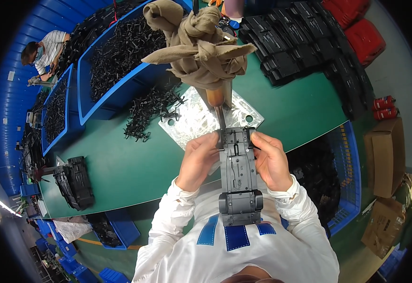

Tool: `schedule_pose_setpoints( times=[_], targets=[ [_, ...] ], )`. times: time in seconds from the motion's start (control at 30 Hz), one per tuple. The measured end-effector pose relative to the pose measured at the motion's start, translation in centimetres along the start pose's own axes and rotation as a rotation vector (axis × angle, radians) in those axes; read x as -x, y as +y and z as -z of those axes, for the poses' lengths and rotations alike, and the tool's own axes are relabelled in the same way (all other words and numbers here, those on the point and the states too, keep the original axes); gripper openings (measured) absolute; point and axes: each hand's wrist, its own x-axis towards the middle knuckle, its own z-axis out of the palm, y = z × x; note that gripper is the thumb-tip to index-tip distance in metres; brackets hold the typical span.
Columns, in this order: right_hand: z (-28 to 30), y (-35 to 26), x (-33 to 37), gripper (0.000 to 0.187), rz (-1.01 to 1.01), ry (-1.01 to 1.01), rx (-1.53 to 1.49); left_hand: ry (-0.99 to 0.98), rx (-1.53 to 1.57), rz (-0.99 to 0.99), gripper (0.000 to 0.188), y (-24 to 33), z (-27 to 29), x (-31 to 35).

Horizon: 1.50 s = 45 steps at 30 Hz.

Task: Assembling parts of a toy truck and using a pneumatic screwdriver to secure them.

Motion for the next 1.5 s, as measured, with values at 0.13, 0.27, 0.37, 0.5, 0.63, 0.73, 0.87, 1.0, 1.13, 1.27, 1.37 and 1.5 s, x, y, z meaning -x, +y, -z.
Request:
schedule_pose_setpoints(
  times=[0.13, 0.27, 0.37, 0.5, 0.63, 0.73, 0.87, 1.0, 1.13, 1.27, 1.37, 1.5],
  targets=[
    [-0.07, -0.07, 0.02, 0.022, -0.011, -0.001, 0.001, -0.021, 0.018, -0.017, 0.03, -0.17, 0.23, -0.07],
    [-0.27, -0.17, 0.08, 0.022, 0.0, 0.007, 0.015, -0.023, 0.02, -0.012, 0.03, -0.27, 0.39, -0.06],
    [-0.37, -0.23, 0.1, 0.022, -0.007, 0.011, 0.015, -0.016, 0.041, -0.022, 0.029, -0.48, 0.39, -0.1],
    [-0.24, -0.14, -0.02, 0.021, 0.002, 0.011, 0.014, -0.016, 0.055, -0.018, 0.029, -0.48, 0.52, -0.2],
    [-0.32, -0.15, -0.12, 0.021, 0.002, 0.001, 0.013, 0.013, 0.074, -0.011, 0.029, -0.45, 0.39, -0.23],
    [-0.33, -0.13, -0.16, 0.021, 0.011, 0.011, 0.025, -0.018, 0.05, -0.022, 0.029, -0.32, 0.51, -0.23],
    [-0.55, -0.19, -0.03, 0.021, 0.007, 0.016, 0.016, -0.015, 0.039, -0.017, 0.029, -0.2, 0.45, -0.2],
    [-0.89, -0.28, 0.11, 0.021, -0.006, 0.037, 0.001, 0.005, 0.036, -0.008, 0.031, -0.37, 0.62, -0.2],
    [-0.51, -0.06, -0.06, 0.02, 0.009, 0.028, 0.006, 0.01, 0.023, 0.004, 0.031, -0.1, 0.24, -0.23],
    [-0.29, 0.02, -0.03, 0.021, 0.011, 0.028, 0.017, 0.021, 0.016, 0.01, 0.031, -0.13, 0.26, -0.25],
    [-0.61, -0.27, 0.16, 0.022, 0.001, 0.027, 0.019, 0.023, 0.017, 0.017, 0.031, -0.22, 0.33, -0.29],
    [-0.53, -0.22, 0.24, 0.024, 0.01, 0.02, 0.024, 0.05, 0.043, 0.027, 0.03, -0.22, -0.12, -0.29]
  ],
)
